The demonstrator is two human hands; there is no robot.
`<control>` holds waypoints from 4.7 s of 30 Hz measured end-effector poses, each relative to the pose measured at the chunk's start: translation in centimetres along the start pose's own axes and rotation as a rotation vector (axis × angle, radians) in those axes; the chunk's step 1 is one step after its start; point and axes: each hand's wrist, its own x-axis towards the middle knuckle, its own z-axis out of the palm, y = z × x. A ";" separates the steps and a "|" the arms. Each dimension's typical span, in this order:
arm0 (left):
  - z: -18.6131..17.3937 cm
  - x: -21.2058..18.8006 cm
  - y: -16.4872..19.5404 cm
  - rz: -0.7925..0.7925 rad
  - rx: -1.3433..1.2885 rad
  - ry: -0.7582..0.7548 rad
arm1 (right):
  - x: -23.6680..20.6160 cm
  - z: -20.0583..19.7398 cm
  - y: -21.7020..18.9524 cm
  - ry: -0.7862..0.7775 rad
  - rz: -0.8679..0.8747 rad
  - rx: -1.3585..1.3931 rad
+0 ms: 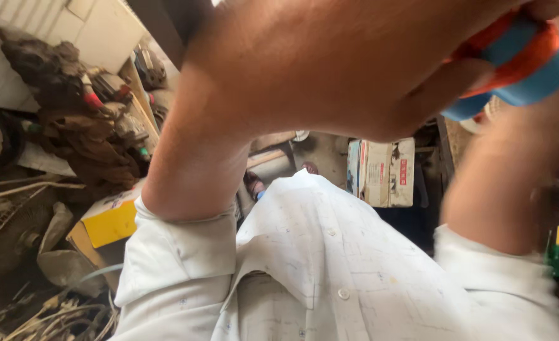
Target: The person hand-winds copper magnet wire around a blue plastic tube, rotating the tube and guiding the wire to build up even coil layers. They then tuck and press the wire end to secure the finished coil.
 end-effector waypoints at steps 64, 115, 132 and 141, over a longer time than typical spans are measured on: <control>-2.0 0.1 -0.9 -0.119 0.165 -0.074 | 0.0 -0.7 2.3 0.034 -0.137 -0.003; -2.0 0.4 -0.3 -0.150 0.208 -0.121 | -6.3 0.9 -3.0 -0.352 -0.215 0.303; -2.1 1.0 -0.6 -0.160 0.207 -0.149 | 1.0 -0.6 0.8 -0.018 -0.182 -0.060; -2.3 1.3 -0.1 -0.199 0.251 -0.076 | -9.6 3.9 0.8 -0.317 -0.184 -0.004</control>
